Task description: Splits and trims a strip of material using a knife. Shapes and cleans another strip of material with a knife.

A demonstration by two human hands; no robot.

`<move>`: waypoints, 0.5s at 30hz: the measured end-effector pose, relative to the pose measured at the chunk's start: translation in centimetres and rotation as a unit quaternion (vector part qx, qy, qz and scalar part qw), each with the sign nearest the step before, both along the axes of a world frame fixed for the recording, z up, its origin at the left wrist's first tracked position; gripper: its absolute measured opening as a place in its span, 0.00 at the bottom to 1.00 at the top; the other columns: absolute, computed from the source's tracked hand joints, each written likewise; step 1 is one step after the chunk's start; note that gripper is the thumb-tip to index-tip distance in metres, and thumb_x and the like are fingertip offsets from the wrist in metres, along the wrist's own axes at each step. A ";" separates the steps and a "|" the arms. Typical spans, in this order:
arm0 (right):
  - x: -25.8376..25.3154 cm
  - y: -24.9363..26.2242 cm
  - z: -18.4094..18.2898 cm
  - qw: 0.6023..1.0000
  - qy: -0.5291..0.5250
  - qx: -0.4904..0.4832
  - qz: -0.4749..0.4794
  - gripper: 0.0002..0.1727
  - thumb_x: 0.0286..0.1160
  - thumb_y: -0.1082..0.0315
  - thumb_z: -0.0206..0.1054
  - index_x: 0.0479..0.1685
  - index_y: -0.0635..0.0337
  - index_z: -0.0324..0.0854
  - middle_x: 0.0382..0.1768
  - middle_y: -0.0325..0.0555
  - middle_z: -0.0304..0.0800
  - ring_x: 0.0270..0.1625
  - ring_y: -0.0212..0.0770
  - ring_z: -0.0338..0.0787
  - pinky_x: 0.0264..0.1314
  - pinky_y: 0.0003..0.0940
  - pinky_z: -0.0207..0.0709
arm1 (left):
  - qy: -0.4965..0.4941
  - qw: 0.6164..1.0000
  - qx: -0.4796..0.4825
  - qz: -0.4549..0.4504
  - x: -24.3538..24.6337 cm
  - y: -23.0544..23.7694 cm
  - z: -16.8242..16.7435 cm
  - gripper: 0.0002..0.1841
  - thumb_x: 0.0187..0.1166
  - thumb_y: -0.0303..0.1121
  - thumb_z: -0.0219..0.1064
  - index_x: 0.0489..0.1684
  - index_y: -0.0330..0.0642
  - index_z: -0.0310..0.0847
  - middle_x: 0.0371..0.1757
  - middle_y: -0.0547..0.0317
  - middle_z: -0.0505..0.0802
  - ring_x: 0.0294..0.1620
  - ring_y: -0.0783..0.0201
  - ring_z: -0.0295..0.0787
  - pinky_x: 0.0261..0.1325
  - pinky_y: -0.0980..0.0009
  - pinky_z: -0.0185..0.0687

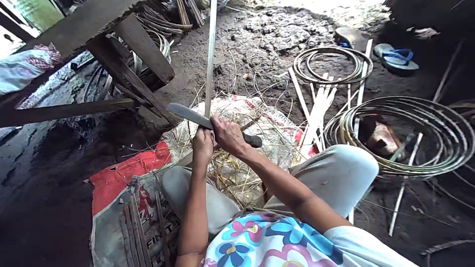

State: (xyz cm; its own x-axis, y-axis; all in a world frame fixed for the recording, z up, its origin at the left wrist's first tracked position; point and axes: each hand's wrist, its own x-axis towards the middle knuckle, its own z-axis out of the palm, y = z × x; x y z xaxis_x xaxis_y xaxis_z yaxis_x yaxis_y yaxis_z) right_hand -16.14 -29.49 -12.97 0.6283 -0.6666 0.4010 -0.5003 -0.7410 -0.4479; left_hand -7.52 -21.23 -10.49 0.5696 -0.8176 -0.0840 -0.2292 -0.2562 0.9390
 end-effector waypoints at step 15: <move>3.1 -7.9 3.0 0.992 0.003 0.072 -0.099 0.14 0.85 0.67 0.57 0.58 0.62 0.84 0.41 0.65 0.93 0.45 0.70 0.94 0.42 0.70 0.80 | -0.046 0.998 0.037 -0.030 -1.3 4.6 -2.4 0.18 0.95 0.38 0.49 0.59 0.34 0.81 0.25 0.61 0.78 0.19 0.68 0.73 0.26 0.69 0.75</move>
State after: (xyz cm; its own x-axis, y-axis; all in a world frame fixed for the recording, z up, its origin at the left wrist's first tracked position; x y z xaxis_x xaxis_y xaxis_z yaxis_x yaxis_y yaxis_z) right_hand -13.01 -37.43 -10.01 0.4810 -0.8273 0.2900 -0.6329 -0.5566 -0.5381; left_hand -8.79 -16.67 -12.93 0.5286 -0.8435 -0.0955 -0.3299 -0.3077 0.8924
